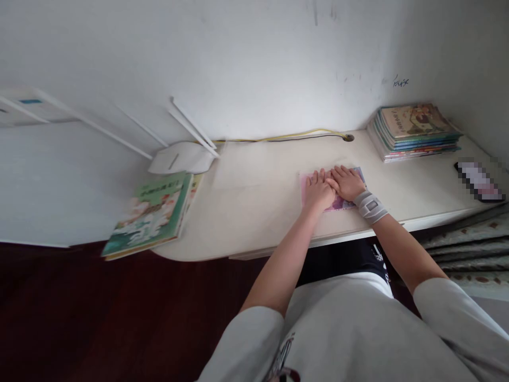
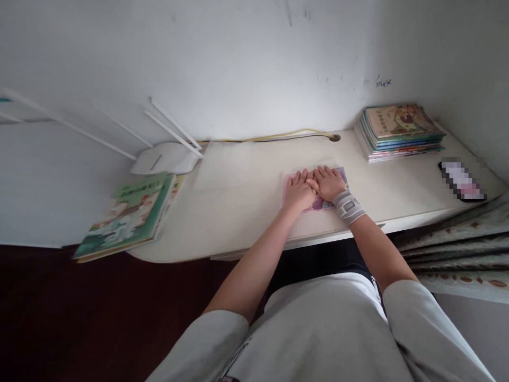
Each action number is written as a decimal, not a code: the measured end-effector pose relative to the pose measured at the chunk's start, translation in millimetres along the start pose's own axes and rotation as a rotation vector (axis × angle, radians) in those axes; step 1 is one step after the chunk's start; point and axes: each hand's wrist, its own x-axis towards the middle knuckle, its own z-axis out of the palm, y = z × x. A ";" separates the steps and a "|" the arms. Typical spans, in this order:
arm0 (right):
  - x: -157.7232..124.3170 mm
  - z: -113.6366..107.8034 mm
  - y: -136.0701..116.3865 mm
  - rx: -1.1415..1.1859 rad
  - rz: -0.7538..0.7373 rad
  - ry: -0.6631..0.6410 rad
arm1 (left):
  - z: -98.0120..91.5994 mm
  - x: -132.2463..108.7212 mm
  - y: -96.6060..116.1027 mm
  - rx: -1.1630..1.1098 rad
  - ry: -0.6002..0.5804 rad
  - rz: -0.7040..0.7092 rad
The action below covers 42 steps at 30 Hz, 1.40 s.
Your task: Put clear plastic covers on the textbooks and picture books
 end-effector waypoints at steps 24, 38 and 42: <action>-10.4 6.6 42.5 -0.004 0.207 0.046 | 4.1 0.9 -37.7 -0.087 0.141 -0.404; -6.1 -4.1 42.3 0.026 0.112 0.219 | -20.3 5.9 -66.5 -0.848 0.370 -0.316; 1.2 -19.4 55.2 0.134 -0.023 0.236 | -33.0 12.6 -83.9 -1.222 0.106 -0.152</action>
